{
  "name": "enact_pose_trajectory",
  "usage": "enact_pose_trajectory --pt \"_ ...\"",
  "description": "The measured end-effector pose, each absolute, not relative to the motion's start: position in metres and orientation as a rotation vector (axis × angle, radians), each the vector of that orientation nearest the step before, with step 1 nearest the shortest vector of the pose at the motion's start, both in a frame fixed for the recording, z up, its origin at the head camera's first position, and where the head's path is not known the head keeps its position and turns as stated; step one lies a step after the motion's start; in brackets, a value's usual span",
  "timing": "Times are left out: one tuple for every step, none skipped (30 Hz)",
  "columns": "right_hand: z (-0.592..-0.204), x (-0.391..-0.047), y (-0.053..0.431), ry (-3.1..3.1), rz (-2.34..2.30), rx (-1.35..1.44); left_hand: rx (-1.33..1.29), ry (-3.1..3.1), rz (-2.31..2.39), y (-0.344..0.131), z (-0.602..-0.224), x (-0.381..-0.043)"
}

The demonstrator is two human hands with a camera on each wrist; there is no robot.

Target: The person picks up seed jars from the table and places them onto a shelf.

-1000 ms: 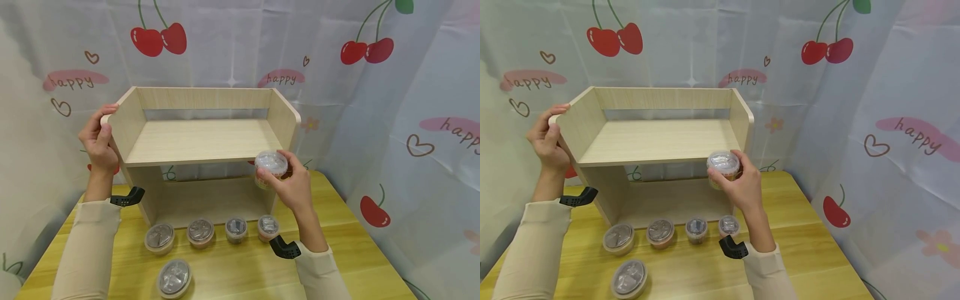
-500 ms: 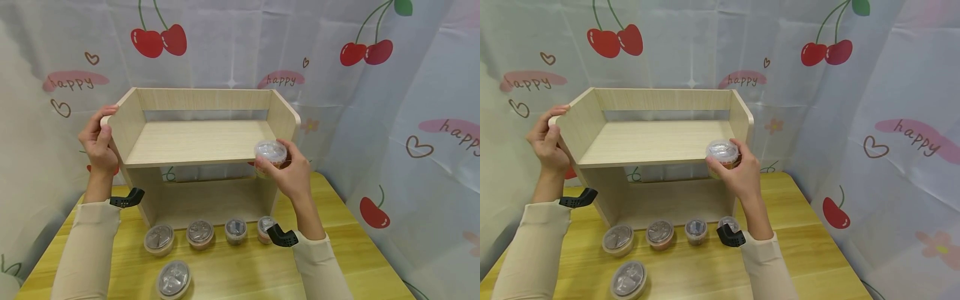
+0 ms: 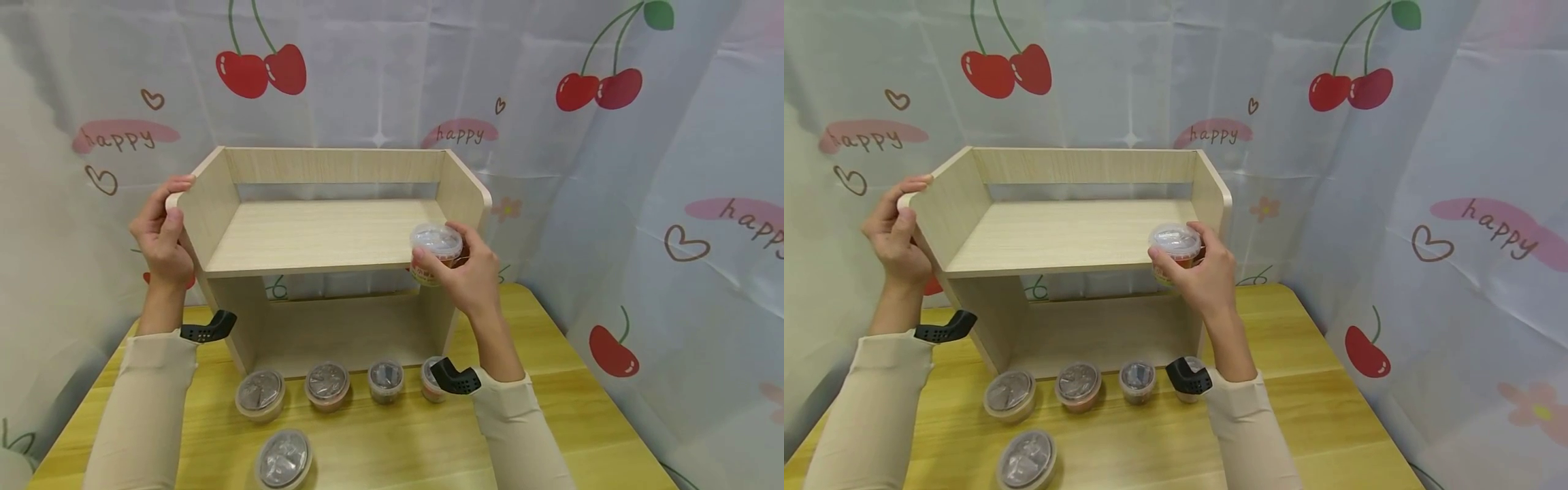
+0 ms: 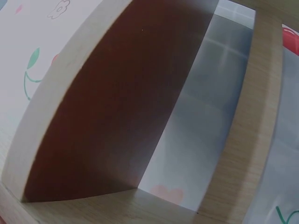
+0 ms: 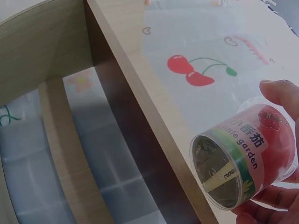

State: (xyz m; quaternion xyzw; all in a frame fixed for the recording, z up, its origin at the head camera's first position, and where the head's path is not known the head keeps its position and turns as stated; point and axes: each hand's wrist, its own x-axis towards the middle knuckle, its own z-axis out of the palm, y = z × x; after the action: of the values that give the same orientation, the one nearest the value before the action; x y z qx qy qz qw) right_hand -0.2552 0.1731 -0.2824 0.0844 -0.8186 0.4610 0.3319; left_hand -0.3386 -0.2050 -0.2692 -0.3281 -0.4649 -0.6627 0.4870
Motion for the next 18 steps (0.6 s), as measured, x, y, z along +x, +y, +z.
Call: enact_pose_trajectory --pt "-0.282 -0.255 0.173 -2.139 1.206 0.220 -0.799 -1.134 -1.610 -0.205 -0.269 -0.338" --pt "-0.281 -0.256 0.173 -2.138 1.206 0.220 -0.800 -1.136 -1.608 -0.205 -0.269 -0.338" --pt "-0.280 -0.256 0.172 -2.135 1.210 0.225 -0.800 -1.138 -1.606 -0.205 -0.269 -0.338" --pt "-0.279 -0.256 0.172 -2.134 1.211 0.226 -0.803 -1.137 -1.607 -0.205 -0.269 -0.338" --pt "-0.278 -0.256 0.171 -2.134 1.209 0.227 -0.807 -1.133 -1.611 -0.205 -0.269 -0.338" --pt "-0.277 -0.256 0.171 -2.135 1.207 0.228 -0.810 -1.130 -1.615 -0.205 -0.269 -0.338" --pt "-0.276 -0.256 0.170 -2.136 1.208 0.231 -0.812 -1.130 -1.616 -0.206 -0.269 -0.338" --pt "-0.275 -0.257 0.170 -2.136 1.210 0.234 -0.815 -1.125 -1.621 -0.206 -0.269 -0.338" --pt "-0.274 -0.257 0.169 -2.136 1.211 0.237 -0.817 -1.124 -1.624 -0.206 -0.269 -0.339" --pt "-0.273 -0.258 0.168 -2.140 1.208 0.234 -0.819 -1.122 -1.627 -0.206 -0.269 -0.339" --pt "-0.272 -0.258 0.168 -2.142 1.206 0.233 -0.820 -1.124 -1.629 -0.206 -0.270 -0.339" --pt "-0.272 -0.259 0.167 -2.144 1.207 0.231 -0.820 -1.126 -1.629 -0.206 -0.270 -0.340" --pt "-0.271 -0.260 0.167 -2.146 1.208 0.229 -0.820 -1.128 -1.630 -0.207 -0.271 -0.340" --pt "-0.270 -0.261 0.167 -2.147 1.209 0.226 -0.820 -1.133 -1.628 -0.207 -0.271 -0.341" --pt "-0.270 -0.261 0.167 -2.149 1.207 0.223 -0.821 -1.137 -1.626 -0.207 -0.272 -0.341" --pt "-0.269 -0.263 0.166 -2.147 1.207 0.223 -0.822 -1.139 -1.625 -0.208 -0.273 -0.342" --pt "-0.269 -0.264 0.166 -2.144 1.208 0.225 -0.822 -1.142 -1.625 -0.209 -0.273 -0.342" --pt "-0.268 -0.265 0.166 -2.142 1.208 0.228 -0.823 -1.144 -1.624 -0.209 -0.273 -0.343"
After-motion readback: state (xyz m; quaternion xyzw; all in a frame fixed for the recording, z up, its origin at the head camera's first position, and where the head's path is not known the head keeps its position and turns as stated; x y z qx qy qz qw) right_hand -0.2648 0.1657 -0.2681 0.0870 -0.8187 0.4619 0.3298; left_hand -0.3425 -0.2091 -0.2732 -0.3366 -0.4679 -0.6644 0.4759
